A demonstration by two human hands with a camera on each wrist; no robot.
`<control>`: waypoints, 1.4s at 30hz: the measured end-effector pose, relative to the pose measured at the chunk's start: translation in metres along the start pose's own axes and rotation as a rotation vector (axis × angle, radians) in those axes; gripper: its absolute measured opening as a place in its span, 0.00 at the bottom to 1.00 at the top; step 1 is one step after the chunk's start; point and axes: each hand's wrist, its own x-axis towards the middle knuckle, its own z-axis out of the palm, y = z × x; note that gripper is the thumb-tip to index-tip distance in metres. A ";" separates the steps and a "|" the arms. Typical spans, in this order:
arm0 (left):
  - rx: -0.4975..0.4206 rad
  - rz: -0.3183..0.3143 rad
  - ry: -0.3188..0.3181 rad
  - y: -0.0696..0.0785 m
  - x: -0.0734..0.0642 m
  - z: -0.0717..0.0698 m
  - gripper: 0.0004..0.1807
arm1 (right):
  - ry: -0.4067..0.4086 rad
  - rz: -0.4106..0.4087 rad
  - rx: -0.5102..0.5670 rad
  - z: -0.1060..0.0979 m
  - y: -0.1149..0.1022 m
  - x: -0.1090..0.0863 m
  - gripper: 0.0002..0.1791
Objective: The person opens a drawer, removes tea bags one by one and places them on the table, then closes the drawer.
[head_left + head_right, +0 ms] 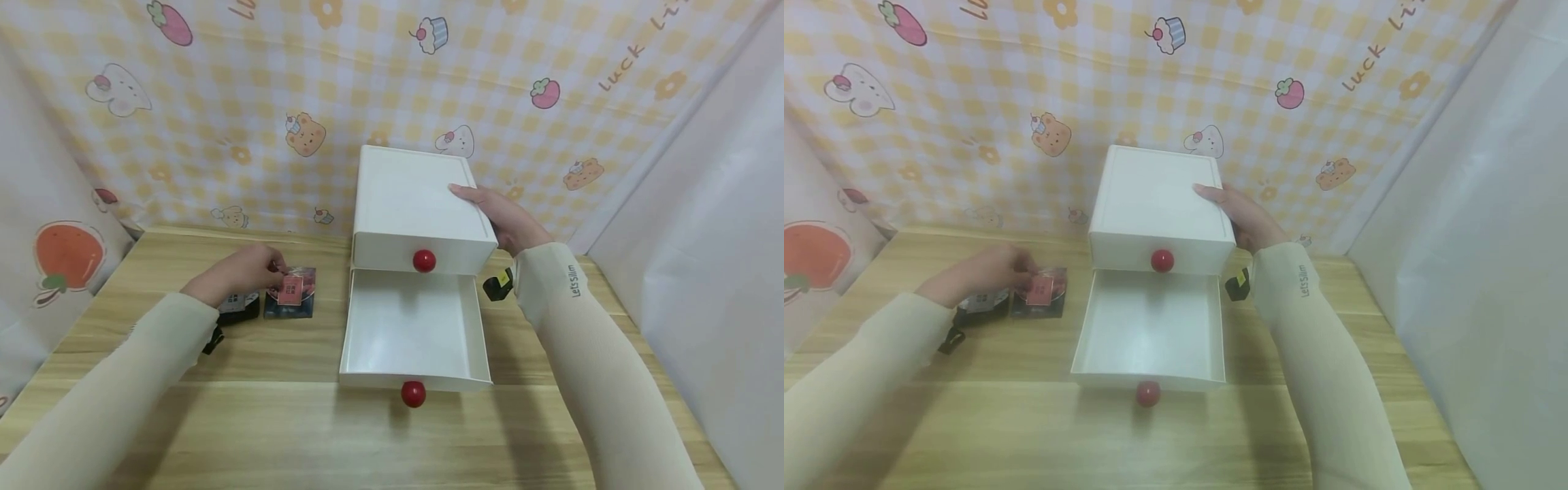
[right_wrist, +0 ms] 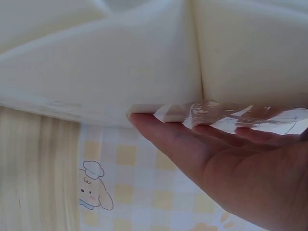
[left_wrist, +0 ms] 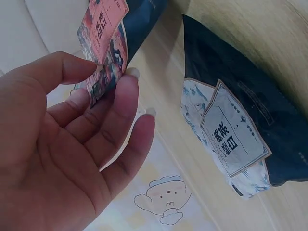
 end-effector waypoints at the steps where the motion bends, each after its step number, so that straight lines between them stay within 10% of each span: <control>1: 0.007 -0.006 0.003 0.001 0.000 0.000 0.12 | 0.000 0.000 0.000 0.000 0.000 0.000 0.41; 17: 0.147 -0.115 0.041 -0.010 0.003 0.007 0.10 | -0.013 -0.014 -0.002 0.000 0.002 0.002 0.40; 42: 0.225 -0.048 0.051 -0.046 0.003 0.005 0.11 | -0.024 -0.020 -0.025 -0.001 0.002 0.001 0.42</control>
